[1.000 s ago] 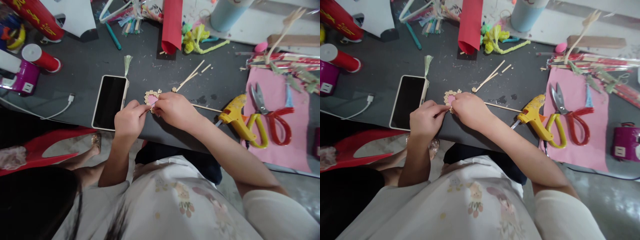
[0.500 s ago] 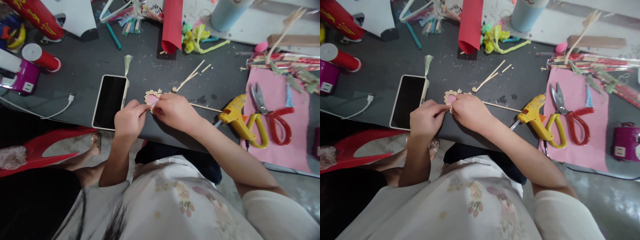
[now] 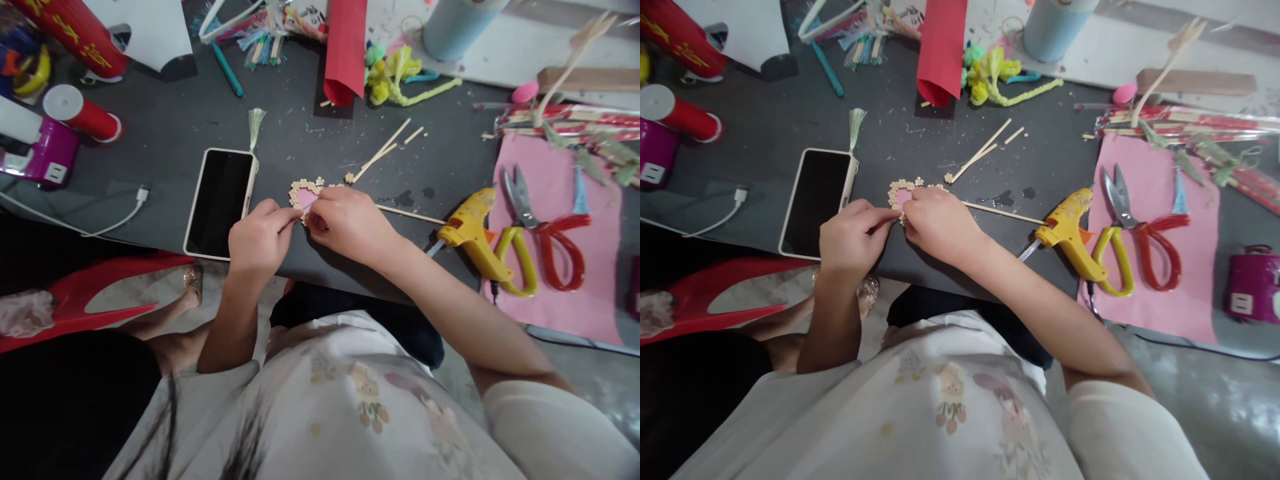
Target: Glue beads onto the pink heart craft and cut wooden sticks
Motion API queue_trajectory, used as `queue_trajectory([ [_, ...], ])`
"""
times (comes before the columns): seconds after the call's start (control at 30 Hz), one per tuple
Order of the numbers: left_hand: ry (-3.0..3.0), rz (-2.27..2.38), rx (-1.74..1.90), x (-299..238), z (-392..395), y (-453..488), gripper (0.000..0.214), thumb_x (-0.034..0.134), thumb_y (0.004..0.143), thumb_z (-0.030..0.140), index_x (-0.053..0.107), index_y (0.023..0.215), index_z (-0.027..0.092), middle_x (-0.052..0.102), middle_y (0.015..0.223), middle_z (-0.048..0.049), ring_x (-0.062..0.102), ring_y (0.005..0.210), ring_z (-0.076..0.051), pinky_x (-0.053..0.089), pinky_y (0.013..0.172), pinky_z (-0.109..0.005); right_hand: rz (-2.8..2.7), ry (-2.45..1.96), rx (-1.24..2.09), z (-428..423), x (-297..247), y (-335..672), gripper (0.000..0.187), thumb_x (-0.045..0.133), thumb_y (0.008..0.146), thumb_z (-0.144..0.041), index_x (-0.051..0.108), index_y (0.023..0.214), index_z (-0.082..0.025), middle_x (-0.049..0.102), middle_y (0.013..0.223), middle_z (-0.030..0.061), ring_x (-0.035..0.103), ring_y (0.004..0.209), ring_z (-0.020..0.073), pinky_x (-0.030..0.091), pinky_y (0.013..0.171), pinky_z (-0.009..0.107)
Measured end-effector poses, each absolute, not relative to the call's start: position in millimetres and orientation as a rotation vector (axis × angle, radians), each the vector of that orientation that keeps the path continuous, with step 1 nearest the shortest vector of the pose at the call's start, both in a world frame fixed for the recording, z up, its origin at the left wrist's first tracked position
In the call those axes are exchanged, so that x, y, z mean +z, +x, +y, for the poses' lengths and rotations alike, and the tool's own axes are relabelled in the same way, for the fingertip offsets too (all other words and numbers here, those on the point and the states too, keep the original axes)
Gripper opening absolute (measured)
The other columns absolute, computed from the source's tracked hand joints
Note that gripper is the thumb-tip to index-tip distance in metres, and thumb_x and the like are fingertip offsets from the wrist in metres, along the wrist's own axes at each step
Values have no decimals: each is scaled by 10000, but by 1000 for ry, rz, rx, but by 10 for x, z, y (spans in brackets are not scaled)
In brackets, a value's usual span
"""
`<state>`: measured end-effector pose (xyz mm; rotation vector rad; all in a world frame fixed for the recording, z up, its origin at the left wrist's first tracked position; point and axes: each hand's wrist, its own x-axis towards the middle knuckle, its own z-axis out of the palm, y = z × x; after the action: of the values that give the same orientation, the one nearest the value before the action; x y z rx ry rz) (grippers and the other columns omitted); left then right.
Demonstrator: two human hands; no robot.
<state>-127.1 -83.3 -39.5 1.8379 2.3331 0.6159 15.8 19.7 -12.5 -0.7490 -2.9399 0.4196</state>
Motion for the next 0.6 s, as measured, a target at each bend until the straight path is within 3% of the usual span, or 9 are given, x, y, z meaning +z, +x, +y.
queue_trajectory([
  [0.6,1857,2298,620,-388,-818,-1285,264,501,934,335,750,1013,294,683,868,-28,640,811,-169,412,635,-270,-2981,-639,422,272,-132,180,221,474,906,-173,686,902,-112,683,879,119,564,796,216,316,669,321],
])
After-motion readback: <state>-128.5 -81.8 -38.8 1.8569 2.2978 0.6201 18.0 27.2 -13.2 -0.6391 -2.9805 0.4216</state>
